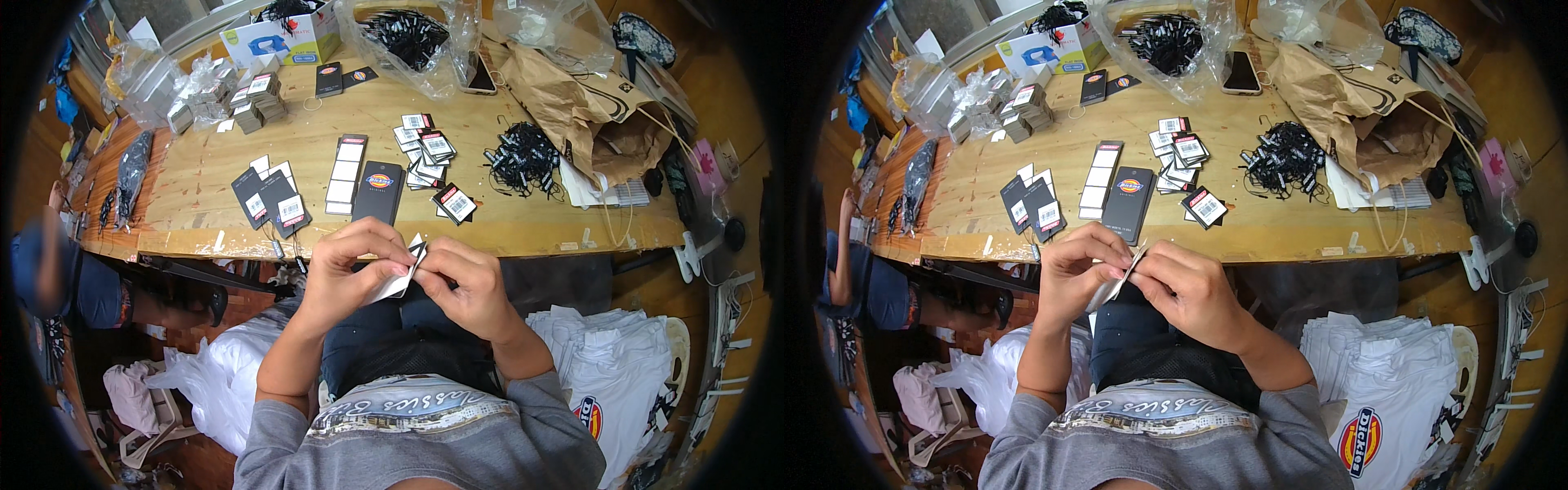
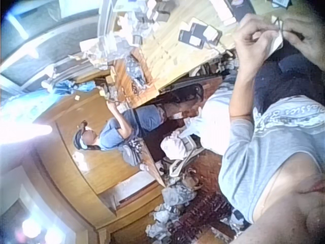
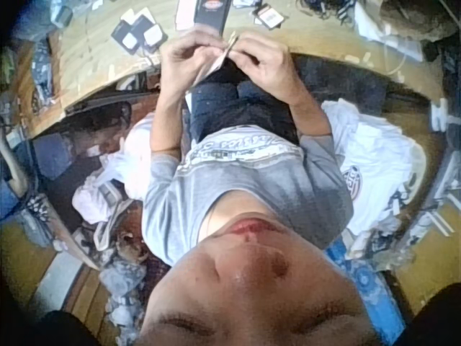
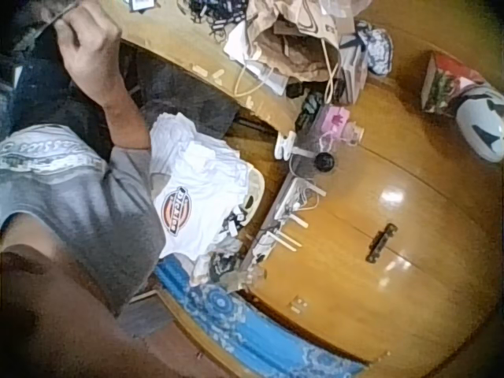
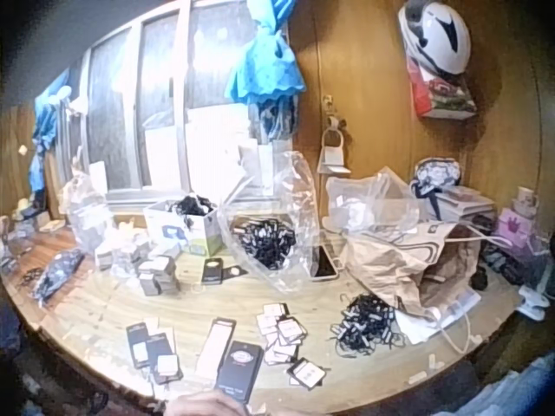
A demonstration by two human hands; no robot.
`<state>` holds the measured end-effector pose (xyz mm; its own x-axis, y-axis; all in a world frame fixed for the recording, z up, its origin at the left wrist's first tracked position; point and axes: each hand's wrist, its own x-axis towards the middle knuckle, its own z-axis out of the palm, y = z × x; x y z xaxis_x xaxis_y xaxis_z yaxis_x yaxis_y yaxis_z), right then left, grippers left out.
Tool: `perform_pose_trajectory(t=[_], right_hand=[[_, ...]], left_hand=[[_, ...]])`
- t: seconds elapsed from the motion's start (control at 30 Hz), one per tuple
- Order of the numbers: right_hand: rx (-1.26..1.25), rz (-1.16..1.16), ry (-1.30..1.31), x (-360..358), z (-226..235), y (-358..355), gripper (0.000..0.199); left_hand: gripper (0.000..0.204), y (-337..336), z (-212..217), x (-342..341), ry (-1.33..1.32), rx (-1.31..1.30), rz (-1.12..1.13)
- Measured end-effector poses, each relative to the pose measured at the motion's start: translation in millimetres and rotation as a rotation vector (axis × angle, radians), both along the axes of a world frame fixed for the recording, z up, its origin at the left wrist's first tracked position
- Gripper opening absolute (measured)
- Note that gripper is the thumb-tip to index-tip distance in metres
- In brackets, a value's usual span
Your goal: The person sits at a wooden table and repeatedly picks up small black tags and black plastic fasteners. They thread the fasteners through the holes in the tags and place the assembled items into a neat stack on the table.
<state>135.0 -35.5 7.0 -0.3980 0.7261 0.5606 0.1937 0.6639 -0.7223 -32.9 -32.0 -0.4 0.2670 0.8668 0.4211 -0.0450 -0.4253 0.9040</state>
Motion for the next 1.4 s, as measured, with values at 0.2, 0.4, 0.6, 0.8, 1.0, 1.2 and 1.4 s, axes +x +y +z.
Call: perform_pose_trajectory(t=[0.2,0.4,0.6,0.8,1.0,1.2,1.4], right_hand=[[-0.102,0.015,0.041,1.3,-2.7,1.1,0.006],[-0.478,0.107,0.119,22.0,-5.6,6.7,0.009],[-0.575,0.234,0.286,37.8,-18.0,14.2,0.012],[-0.747,0.213,0.507,36.6,-17.7,15.2,0.009],[-0.716,0.304,0.55,31.3,-20.2,14.8,0.01],[-0.812,0.326,0.591,32.9,-18.1,12.6,0.014],[-0.741,0.289,0.635,28.7,-21.6,13.3,0.014]], left_hand=[[0.004,-6.2,-2.2,13.0,0.085,0.071,0.168],[0.008,-9.7,4.3,-6.1,-0.167,0.062,0.297],[0.012,-18.7,9.3,-13.6,-0.038,0.086,0.397],[0.012,-28.5,15.2,-13.0,-0.013,0.062,0.349],[0.007,-29.1,15.2,-7.4,-0.168,-0.064,0.179],[0.01,-18.2,7.9,0.8,-0.624,-0.181,-0.011],[0.013,-17.2,2.3,6.5,-0.529,-0.344,0.039]])
